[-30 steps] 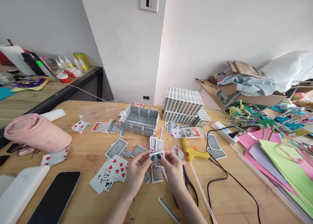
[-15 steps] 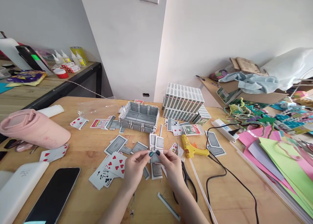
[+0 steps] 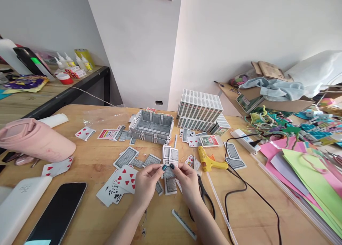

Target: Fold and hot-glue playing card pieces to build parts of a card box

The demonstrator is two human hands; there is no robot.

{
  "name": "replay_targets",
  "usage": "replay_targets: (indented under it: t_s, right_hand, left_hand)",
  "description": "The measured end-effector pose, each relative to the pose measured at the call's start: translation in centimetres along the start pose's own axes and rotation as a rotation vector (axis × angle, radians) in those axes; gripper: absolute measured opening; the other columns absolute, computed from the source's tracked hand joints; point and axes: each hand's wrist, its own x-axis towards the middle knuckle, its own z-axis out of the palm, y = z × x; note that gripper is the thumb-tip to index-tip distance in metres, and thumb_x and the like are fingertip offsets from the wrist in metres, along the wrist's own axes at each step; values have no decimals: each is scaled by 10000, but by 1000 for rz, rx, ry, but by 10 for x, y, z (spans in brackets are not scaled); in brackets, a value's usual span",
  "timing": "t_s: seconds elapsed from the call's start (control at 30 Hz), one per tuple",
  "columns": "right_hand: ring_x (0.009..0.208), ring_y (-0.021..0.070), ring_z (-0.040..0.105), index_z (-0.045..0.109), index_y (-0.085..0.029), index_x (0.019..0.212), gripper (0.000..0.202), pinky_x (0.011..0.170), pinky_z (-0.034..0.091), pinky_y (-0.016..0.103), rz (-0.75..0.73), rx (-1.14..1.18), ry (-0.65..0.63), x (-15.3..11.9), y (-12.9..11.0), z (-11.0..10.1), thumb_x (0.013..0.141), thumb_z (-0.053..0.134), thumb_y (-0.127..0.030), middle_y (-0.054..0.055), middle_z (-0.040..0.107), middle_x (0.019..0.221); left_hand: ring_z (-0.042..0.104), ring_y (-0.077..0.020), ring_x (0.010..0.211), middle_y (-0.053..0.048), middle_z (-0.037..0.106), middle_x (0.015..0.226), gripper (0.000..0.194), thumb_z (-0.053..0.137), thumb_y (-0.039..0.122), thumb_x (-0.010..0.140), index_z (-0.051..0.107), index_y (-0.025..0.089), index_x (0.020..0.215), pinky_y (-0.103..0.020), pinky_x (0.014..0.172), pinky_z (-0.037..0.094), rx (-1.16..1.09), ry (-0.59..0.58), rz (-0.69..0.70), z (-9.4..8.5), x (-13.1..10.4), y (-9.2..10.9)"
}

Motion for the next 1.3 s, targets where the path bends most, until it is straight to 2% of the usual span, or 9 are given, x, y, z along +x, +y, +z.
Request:
replay_targets:
  t_s: [0.13, 0.8, 1.3]
  right_hand:
    - [580, 120, 516, 643, -146, 661, 221, 592, 415, 242, 16, 19, -5, 0, 0, 0, 681, 714, -355, -3, 610, 615]
    - [568, 119, 502, 645, -157, 665, 219, 591, 414, 249, 29, 31, -5, 1, 5, -1, 678, 717, -364, -10, 602, 620]
    - [585, 136, 541, 658, -154, 685, 210, 606, 444, 261, 31, 41, -18, -1, 3, 1, 689, 709, -357, 4, 628, 635]
  left_hand:
    - [672, -199, 736, -45, 725, 714, 166, 702, 289, 642, 708, 157, 743, -259, 664, 523, -5, 26, -2, 2, -2, 4]
    - [618, -138, 663, -26, 709, 700, 165, 697, 298, 666, 698, 158, 751, -197, 599, 481, 9, -1, 8, -2, 0, -5]
    - [575, -124, 598, -22, 682, 639, 172, 693, 310, 662, 699, 151, 724, -196, 554, 447, 40, 28, 21, 0, -3, 2]
